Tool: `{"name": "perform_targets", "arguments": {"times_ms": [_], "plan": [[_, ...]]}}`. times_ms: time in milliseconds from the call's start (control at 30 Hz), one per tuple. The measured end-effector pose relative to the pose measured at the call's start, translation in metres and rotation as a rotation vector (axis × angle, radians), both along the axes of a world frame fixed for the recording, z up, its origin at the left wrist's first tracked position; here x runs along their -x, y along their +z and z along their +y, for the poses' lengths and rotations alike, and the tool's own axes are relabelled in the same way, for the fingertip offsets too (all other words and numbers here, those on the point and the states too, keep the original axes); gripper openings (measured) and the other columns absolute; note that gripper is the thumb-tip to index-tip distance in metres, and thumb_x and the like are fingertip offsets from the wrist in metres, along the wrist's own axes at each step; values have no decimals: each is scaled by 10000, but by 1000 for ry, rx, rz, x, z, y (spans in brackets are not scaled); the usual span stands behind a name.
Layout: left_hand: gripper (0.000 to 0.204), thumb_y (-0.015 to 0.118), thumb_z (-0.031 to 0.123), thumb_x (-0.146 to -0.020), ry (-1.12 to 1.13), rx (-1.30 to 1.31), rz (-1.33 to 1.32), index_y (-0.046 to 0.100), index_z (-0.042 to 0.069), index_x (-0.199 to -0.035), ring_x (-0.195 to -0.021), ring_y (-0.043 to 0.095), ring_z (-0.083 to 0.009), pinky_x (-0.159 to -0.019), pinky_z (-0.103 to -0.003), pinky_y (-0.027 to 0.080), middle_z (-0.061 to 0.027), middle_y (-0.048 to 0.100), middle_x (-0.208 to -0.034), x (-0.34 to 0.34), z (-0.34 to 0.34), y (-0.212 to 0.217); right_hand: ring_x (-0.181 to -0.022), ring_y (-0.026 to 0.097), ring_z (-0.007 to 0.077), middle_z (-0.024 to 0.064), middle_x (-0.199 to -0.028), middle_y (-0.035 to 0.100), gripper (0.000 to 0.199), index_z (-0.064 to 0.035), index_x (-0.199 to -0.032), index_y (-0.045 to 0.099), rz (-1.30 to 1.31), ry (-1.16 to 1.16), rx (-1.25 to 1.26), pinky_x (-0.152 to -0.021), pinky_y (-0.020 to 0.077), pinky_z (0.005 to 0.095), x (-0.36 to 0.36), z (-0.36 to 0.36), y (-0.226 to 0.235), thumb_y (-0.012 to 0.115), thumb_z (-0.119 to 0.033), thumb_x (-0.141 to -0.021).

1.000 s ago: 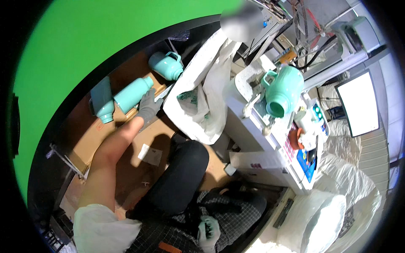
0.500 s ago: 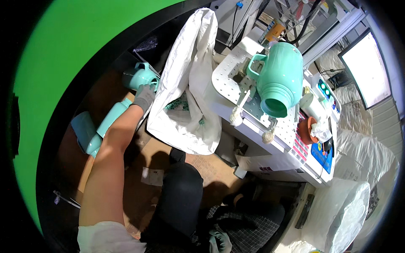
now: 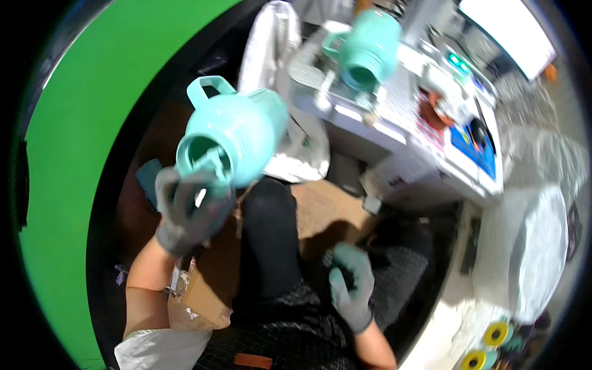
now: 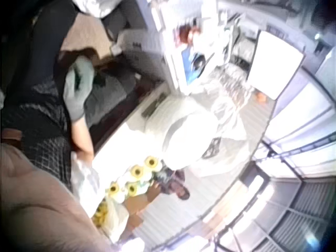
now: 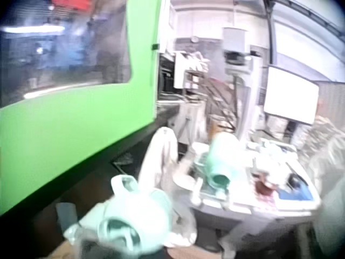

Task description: The person assembles teal water bottles by inserting a white plastic ring into the bottle neck, applying a label to the body, and screwing on a yellow cap. The person handles each bottle one at a time and places the completed bottles on the table.

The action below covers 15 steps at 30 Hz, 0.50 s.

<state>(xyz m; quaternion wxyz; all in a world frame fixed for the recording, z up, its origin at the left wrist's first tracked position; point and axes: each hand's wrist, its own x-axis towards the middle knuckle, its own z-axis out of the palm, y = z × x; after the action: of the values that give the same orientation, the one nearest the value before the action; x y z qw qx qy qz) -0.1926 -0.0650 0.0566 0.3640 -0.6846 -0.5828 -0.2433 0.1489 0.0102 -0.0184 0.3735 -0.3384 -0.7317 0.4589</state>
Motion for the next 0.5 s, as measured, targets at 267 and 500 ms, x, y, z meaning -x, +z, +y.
{"name": "perform_targets", "arguments": {"times_ms": [267, 500], "plan": [[506, 867, 380, -801, -943, 335, -383, 690, 178, -1230, -733, 677, -245, -619, -365, 572, -63, 690, -1111, -202, 16, -14, -1405, 501, 308, 212, -1537, 492, 861, 58, -1530, 427, 287, -36, 289, -1200, 359, 428, -62, -27, 34, 422, -649, -1039], [950, 882, 400, -731, -804, 913, -719, 466, 15, -1494, -1198, 629, -346, -1014, -445, 520, -170, 625, -1302, -254, 54, -27, -1162, 613, 287, 167, -1324, 605, 396, -15, -1276, 621, -172, -592, -344, -980, 498, 389, -120, -48, 38, 674, -51, -885]]}}
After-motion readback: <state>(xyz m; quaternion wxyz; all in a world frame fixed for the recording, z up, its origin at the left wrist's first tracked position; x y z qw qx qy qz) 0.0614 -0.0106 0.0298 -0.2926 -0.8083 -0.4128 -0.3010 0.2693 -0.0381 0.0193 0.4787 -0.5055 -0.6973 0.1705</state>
